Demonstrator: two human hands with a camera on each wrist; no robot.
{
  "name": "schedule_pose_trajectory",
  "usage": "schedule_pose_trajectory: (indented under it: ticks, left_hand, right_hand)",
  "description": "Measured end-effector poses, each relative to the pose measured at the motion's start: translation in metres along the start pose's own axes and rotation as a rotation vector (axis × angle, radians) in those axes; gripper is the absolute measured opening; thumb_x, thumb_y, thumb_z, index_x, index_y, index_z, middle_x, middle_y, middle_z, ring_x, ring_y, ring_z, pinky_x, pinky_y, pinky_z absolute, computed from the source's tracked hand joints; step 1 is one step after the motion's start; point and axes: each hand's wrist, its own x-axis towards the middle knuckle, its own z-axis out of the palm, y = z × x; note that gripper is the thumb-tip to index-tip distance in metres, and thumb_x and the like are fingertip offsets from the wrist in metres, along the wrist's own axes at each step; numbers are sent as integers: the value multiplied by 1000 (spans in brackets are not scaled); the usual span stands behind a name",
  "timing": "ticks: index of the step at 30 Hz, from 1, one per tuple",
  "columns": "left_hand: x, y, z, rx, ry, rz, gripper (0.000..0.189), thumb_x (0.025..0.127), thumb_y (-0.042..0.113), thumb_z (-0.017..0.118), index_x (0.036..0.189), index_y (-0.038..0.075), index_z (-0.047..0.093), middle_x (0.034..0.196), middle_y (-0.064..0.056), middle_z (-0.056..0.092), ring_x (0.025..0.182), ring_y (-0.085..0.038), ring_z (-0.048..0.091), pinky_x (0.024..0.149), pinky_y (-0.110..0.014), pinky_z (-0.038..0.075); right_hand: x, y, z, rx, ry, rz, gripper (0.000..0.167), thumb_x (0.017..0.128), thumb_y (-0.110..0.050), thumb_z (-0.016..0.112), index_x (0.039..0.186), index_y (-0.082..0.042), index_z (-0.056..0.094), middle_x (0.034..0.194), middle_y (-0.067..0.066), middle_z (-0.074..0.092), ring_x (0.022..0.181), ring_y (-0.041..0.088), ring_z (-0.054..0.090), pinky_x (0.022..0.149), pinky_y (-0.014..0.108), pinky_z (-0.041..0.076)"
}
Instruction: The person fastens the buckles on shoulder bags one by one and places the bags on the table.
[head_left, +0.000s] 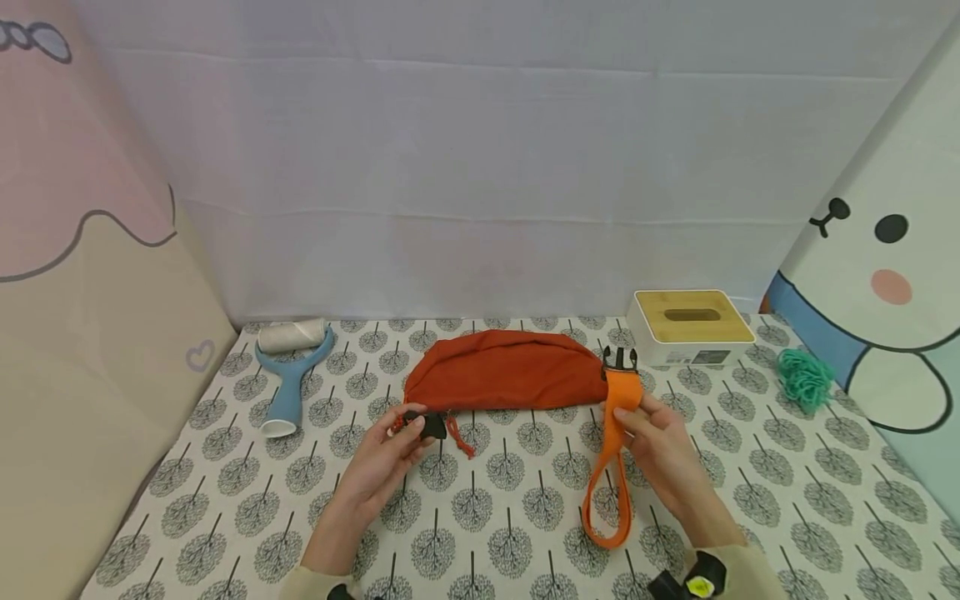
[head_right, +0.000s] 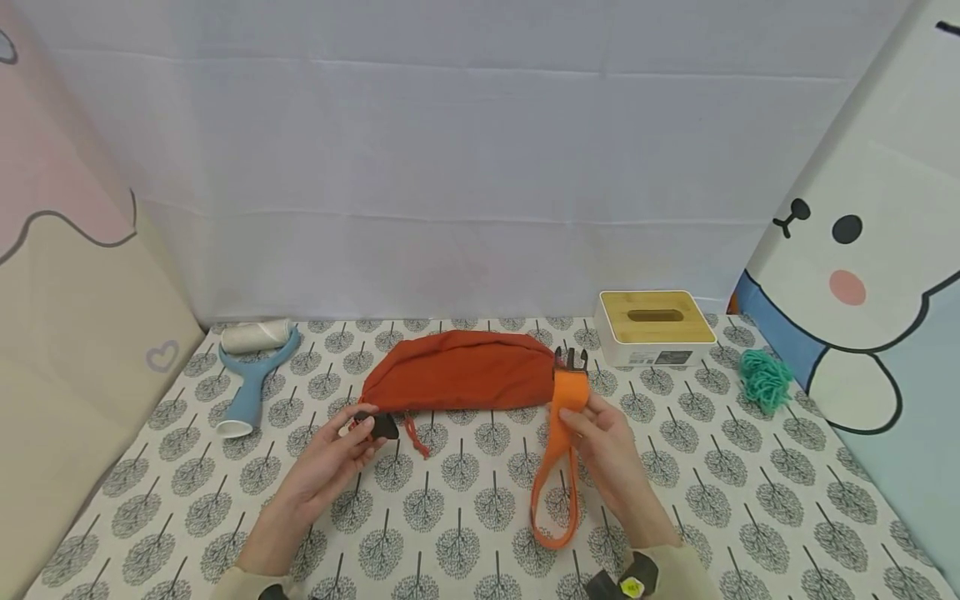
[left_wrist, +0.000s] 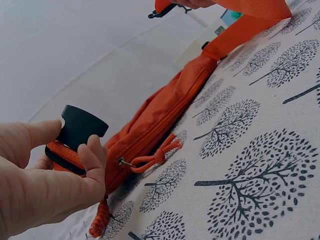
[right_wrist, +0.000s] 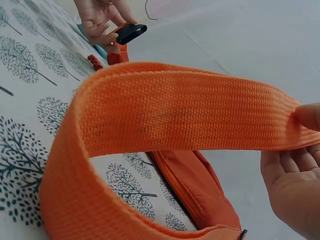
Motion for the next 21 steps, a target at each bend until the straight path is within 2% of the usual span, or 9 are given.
schedule_pose_trajectory:
  ticks: [5, 9, 15, 21]
  left_hand:
    - [1, 0, 2, 25, 17, -2, 20, 101, 13, 53, 121, 11, 59, 122, -14, 41, 99, -25, 61, 83, -26, 49]
    - [1, 1, 2, 41, 29, -9, 22, 103, 17, 52, 122, 11, 58, 115, -10, 42, 101, -27, 61, 82, -27, 48]
    - [1, 1, 2, 20, 17, -15, 22, 104, 13, 47, 123, 11, 57, 124, -14, 42, 99, -24, 61, 80, -25, 48]
    - [1, 0, 2, -5, 5, -13, 21, 104, 11, 46, 121, 13, 59, 132, -17, 40, 97, -22, 61, 85, -27, 49]
  right_hand:
    - [2, -1, 3, -22, 9, -2, 21, 101, -5, 52, 117, -12, 62, 95, -1, 71, 88, 8, 65, 80, 21, 53]
    - [3, 0, 5, -60, 27, -13, 23, 100, -7, 54, 120, -14, 61, 96, -1, 73, 90, 8, 67, 81, 20, 53]
    - [5, 2, 9, -153, 74, -41, 23, 98, -8, 58, 120, -10, 66, 100, 1, 74, 94, 10, 67, 81, 19, 53]
    - [6, 2, 13, -224, 101, -50, 33, 99, -15, 58, 129, 0, 61, 108, 1, 73, 96, 9, 65, 80, 20, 53]
